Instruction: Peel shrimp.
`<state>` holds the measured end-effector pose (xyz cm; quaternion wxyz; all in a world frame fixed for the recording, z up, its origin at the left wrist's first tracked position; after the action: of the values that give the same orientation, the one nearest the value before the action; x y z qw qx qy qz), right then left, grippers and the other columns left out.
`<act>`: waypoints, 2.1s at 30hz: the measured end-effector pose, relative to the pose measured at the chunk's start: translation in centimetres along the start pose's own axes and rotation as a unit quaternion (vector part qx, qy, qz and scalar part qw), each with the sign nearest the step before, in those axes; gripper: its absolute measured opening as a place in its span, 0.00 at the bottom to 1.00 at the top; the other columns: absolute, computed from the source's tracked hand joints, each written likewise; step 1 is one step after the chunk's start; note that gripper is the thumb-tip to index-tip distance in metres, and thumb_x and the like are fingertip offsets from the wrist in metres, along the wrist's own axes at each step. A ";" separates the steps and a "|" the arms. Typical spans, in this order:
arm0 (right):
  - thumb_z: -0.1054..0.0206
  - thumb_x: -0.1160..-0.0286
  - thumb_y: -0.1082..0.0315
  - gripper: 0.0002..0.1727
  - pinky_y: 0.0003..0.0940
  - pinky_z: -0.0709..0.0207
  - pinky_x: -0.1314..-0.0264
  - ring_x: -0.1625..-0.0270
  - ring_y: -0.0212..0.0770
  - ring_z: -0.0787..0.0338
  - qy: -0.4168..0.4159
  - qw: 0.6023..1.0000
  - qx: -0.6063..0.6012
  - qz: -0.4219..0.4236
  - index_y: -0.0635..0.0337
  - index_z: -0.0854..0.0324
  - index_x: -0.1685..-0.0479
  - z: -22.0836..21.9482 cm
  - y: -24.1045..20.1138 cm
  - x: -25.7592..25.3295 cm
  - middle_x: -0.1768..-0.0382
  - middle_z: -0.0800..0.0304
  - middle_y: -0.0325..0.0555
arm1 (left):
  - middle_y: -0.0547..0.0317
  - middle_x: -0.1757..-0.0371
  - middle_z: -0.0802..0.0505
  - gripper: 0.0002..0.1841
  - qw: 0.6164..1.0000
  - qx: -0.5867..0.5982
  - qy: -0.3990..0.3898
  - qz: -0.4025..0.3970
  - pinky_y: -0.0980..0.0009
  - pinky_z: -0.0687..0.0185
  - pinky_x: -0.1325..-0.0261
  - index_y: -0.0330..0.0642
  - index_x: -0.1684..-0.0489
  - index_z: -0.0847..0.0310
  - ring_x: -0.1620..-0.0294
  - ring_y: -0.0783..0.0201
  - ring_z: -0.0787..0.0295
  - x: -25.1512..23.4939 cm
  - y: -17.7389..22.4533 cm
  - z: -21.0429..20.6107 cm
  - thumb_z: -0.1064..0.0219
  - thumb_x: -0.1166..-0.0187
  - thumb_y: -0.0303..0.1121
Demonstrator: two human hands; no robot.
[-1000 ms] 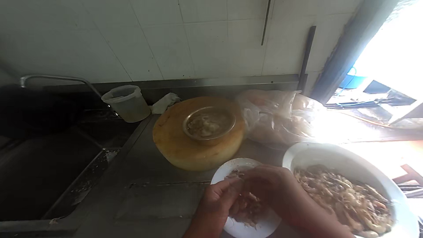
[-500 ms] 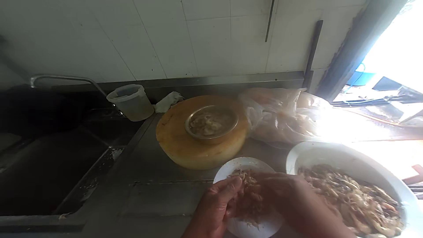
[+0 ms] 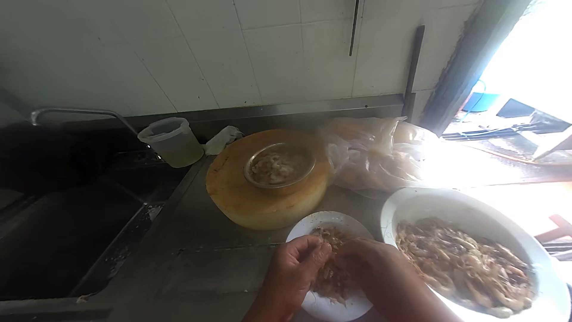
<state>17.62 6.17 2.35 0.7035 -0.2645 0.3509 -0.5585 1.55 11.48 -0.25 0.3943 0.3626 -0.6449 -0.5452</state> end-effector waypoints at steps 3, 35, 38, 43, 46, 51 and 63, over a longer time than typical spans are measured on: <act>0.35 0.15 0.54 0.10 0.21 0.11 0.58 0.61 0.22 0.09 0.045 0.999 0.023 -0.017 0.45 0.10 0.57 1.2 0.4 0.6 0.60 0.09 0.28 | 0.53 0.67 0.11 0.12 0.998 0.054 0.033 0.030 0.78 0.38 0.85 0.37 0.51 0.08 0.84 0.72 0.32 0.1 -0.7 0.9 0.29 0.18 0.37; 0.33 0.14 0.55 0.13 0.25 0.13 0.68 0.69 0.27 0.11 0.202 0.975 -0.076 0.058 0.51 0.08 0.62 3.1 0.5 0.9 0.69 0.09 0.30 | 0.52 0.67 0.10 0.12 0.997 0.061 0.038 0.009 0.78 0.36 0.85 0.37 0.49 0.07 0.85 0.72 0.31 0.9 -0.7 0.5 0.31 0.16 0.36; 0.38 0.15 0.50 0.14 0.31 0.11 0.51 0.52 0.27 0.09 0.121 0.986 0.112 0.007 0.39 0.07 0.49 1.8 0.8 0.6 0.56 0.07 0.28 | 0.51 0.63 0.08 0.12 0.997 0.037 0.064 -0.001 0.78 0.32 0.84 0.36 0.49 0.07 0.84 0.70 0.27 1.1 -0.4 0.6 0.33 0.15 0.35; 0.31 0.19 0.57 0.21 0.29 0.12 0.34 0.39 0.27 0.09 0.050 0.998 -0.022 0.002 0.51 0.18 0.30 -0.2 0.5 0.2 0.43 0.07 0.31 | 0.55 0.69 0.07 0.11 0.993 -0.041 0.098 -0.050 0.73 0.24 0.81 0.39 0.53 0.05 0.82 0.66 0.21 1.1 -0.2 0.0 0.33 0.16 0.36; 0.27 0.22 0.61 0.12 0.26 0.07 0.47 0.51 0.27 0.06 0.088 0.991 -0.099 0.020 0.52 0.11 0.44 -0.8 0.2 0.2 0.53 0.06 0.31 | 0.57 0.66 0.05 0.11 0.987 -0.093 0.101 -0.080 0.69 0.12 0.75 0.40 0.53 0.05 0.76 0.64 0.11 1.1 -0.2 -0.6 0.33 0.16 0.35; 0.27 0.22 0.67 0.07 0.31 0.05 0.54 0.58 0.35 0.04 0.116 0.969 -0.217 0.004 0.56 0.09 0.50 0.1 1.4 0.5 0.57 0.04 0.37 | 0.58 0.68 0.06 0.12 0.982 -0.114 0.125 -0.088 0.70 0.16 0.82 0.40 0.56 0.07 0.82 0.64 0.15 0.8 0.4 0.1 0.37 0.13 0.35; 0.30 0.17 0.65 0.12 0.32 0.05 0.48 0.53 0.36 0.03 0.091 0.970 -0.227 0.014 0.56 0.08 0.43 0.0 1.1 0.6 0.51 0.04 0.39 | 0.56 0.51 0.05 0.11 0.984 -0.113 0.034 -0.134 0.69 0.08 0.49 0.40 0.51 0.06 0.51 0.63 0.07 0.5 0.3 -1.1 0.28 0.21 0.35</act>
<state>18.38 5.83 1.39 0.5979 -0.3602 0.5349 -0.4762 2.35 10.62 0.21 0.3777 0.4177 -0.5109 -0.6495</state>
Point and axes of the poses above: each hand's wrist, its own x-axis away from the middle knuckle, its own z-axis out of the back of the hand, y = z × x, the point moved 8 cm from there along -x, towards the middle knuckle
